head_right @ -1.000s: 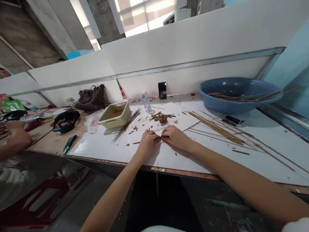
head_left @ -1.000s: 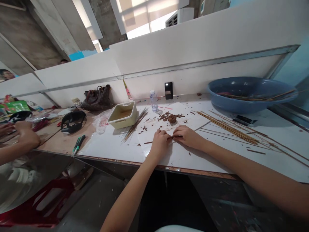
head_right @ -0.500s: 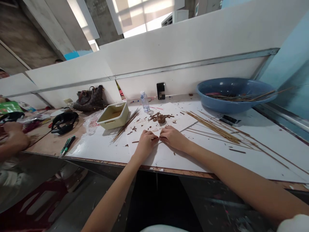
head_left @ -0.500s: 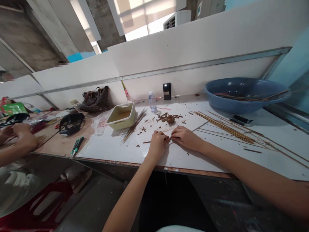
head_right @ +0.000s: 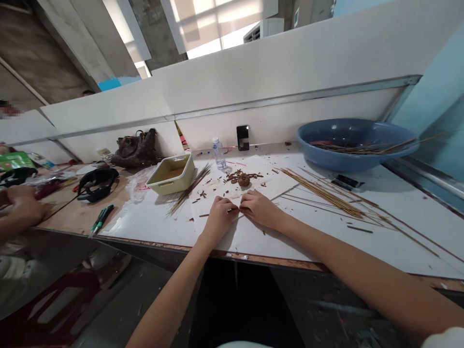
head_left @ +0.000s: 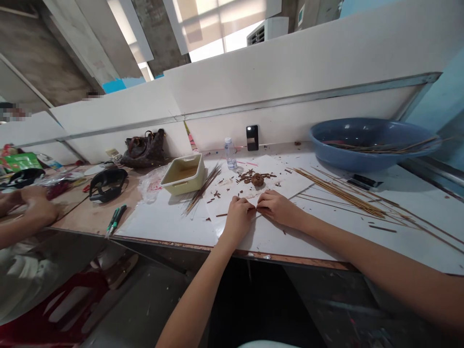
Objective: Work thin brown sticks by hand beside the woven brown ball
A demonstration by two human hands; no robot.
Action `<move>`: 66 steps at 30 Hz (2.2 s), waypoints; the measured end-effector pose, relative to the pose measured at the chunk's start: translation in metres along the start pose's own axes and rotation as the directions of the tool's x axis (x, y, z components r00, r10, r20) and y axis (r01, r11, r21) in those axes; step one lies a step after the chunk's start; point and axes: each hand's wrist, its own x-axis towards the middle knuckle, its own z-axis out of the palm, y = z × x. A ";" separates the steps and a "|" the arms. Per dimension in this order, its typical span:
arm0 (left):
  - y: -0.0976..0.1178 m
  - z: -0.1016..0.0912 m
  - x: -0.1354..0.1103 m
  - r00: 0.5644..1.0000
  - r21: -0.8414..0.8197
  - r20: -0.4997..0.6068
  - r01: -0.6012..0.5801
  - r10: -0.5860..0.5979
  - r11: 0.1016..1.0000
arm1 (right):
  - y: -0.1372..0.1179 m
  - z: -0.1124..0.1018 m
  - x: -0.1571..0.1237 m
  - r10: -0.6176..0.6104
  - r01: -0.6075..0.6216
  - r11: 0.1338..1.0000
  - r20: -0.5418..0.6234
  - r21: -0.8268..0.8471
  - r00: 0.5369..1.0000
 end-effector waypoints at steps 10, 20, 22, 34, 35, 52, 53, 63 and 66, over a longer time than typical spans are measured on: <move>-0.012 0.001 0.000 1.000 -0.021 -0.008 0.015 -0.015 1.000 | -0.002 -0.005 -0.005 0.074 -0.072 0.997 -0.039 0.043 0.997; -0.015 0.008 -0.002 0.999 -0.030 -0.050 0.001 -0.002 1.000 | 0.004 0.010 0.000 0.014 -0.013 0.999 -0.039 0.038 0.999; -0.014 0.008 -0.003 0.998 -0.021 -0.056 -0.004 0.003 1.000 | 0.004 0.011 0.002 -0.007 0.007 1.000 -0.035 0.003 0.999; -0.015 0.005 -0.010 0.994 0.020 -0.102 0.045 -0.043 0.999 | 0.001 -0.004 -0.007 0.037 -0.039 0.999 -0.043 -0.031 0.998; -0.014 0.004 -0.012 0.991 0.047 -0.113 0.075 -0.070 0.996 | 0.003 -0.008 -0.008 0.053 -0.054 0.998 -0.038 -0.031 0.998; 0.001 -0.005 -0.043 0.975 0.269 0.164 0.106 -0.153 0.957 | 0.005 -0.017 -0.011 0.087 -0.087 0.996 0.064 -0.004 0.994; 0.001 -0.005 -0.044 0.974 0.264 0.163 0.110 -0.157 0.958 | 0.005 -0.016 -0.011 0.091 -0.091 0.996 0.068 -0.003 0.994; -0.005 0.003 -0.051 0.991 0.197 0.084 0.088 -0.106 0.976 | 0.008 -0.013 -0.012 0.112 -0.112 0.994 0.006 0.008 0.994; -0.007 0.004 -0.050 0.995 0.189 0.051 0.079 -0.090 0.979 | 0.008 -0.013 -0.011 0.095 -0.094 0.994 -0.012 0.050 0.995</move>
